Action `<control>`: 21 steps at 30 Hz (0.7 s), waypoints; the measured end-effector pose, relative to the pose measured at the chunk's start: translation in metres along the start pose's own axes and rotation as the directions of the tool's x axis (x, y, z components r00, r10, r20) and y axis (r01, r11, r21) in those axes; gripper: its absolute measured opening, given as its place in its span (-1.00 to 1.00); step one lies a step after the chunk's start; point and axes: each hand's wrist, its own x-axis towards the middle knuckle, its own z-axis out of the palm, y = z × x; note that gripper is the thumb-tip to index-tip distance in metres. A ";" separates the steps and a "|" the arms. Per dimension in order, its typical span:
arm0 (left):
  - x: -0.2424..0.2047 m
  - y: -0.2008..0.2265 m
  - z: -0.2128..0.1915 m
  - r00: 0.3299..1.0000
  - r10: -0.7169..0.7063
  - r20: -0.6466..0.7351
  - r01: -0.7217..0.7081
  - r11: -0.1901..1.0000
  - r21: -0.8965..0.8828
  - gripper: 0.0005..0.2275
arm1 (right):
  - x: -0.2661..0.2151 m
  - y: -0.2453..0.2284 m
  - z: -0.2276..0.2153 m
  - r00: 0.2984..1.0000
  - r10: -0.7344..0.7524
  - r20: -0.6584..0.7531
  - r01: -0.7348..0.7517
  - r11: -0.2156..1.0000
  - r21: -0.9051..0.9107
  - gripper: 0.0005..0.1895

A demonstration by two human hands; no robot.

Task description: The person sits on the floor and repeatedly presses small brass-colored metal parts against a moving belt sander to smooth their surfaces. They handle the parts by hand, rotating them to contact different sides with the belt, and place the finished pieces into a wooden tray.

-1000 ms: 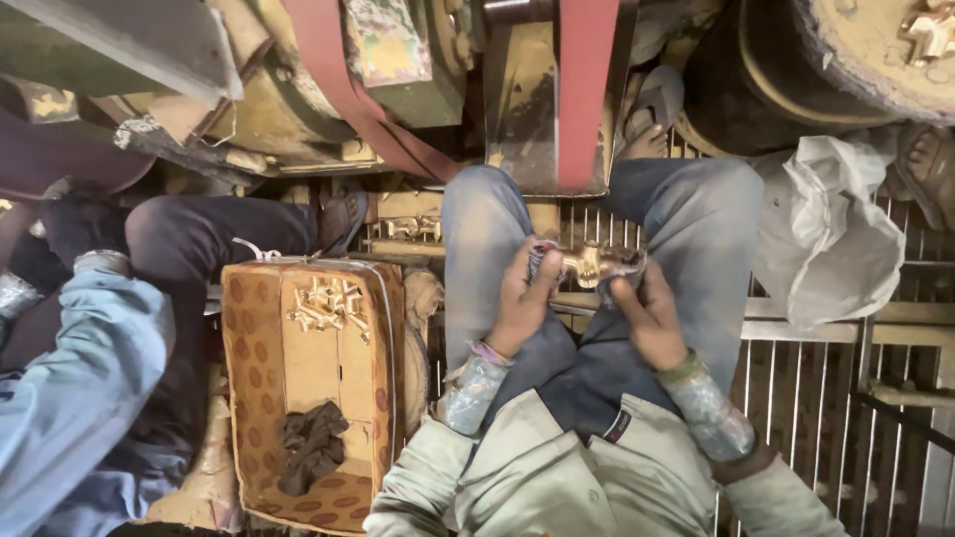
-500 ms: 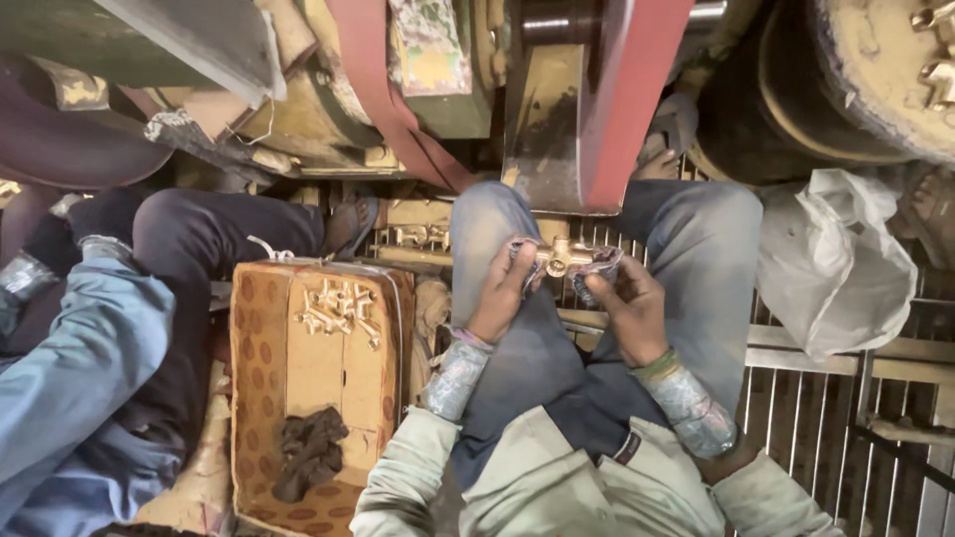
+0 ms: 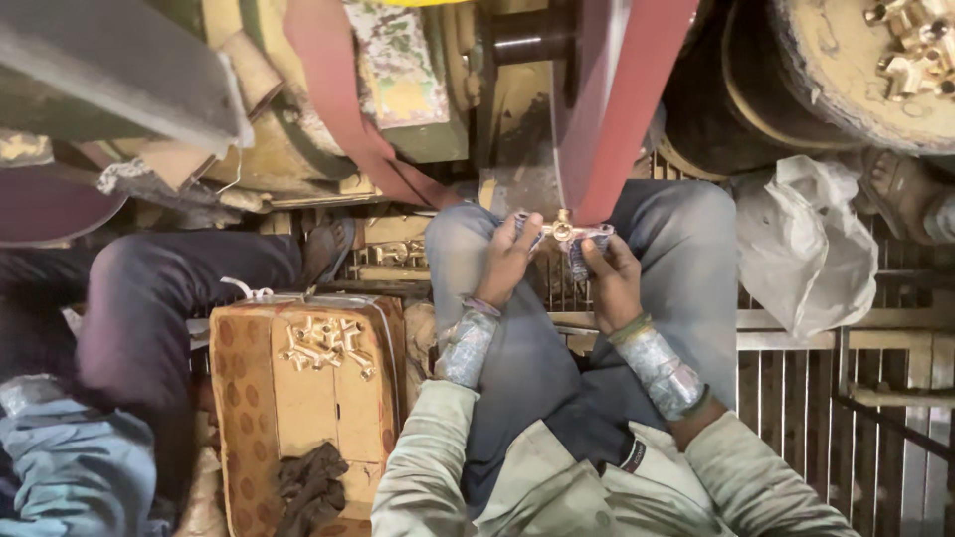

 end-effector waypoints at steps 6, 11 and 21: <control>-0.009 0.018 0.011 0.964 0.265 0.001 -0.248 0.901 0.357 -0.75 | 0.019 0.017 -0.021 0.988 0.155 0.007 -0.154 0.968 0.196 -0.80; -0.018 0.034 0.025 0.907 0.418 -0.038 -0.322 0.752 0.576 -0.80 | 0.029 0.032 -0.034 0.985 0.162 0.055 -0.171 0.942 0.290 -0.83; -0.041 0.053 0.031 0.882 0.471 -0.026 -0.339 0.671 0.659 -0.84 | 0.019 0.003 -0.014 0.913 0.363 0.187 -0.403 0.873 0.274 -0.69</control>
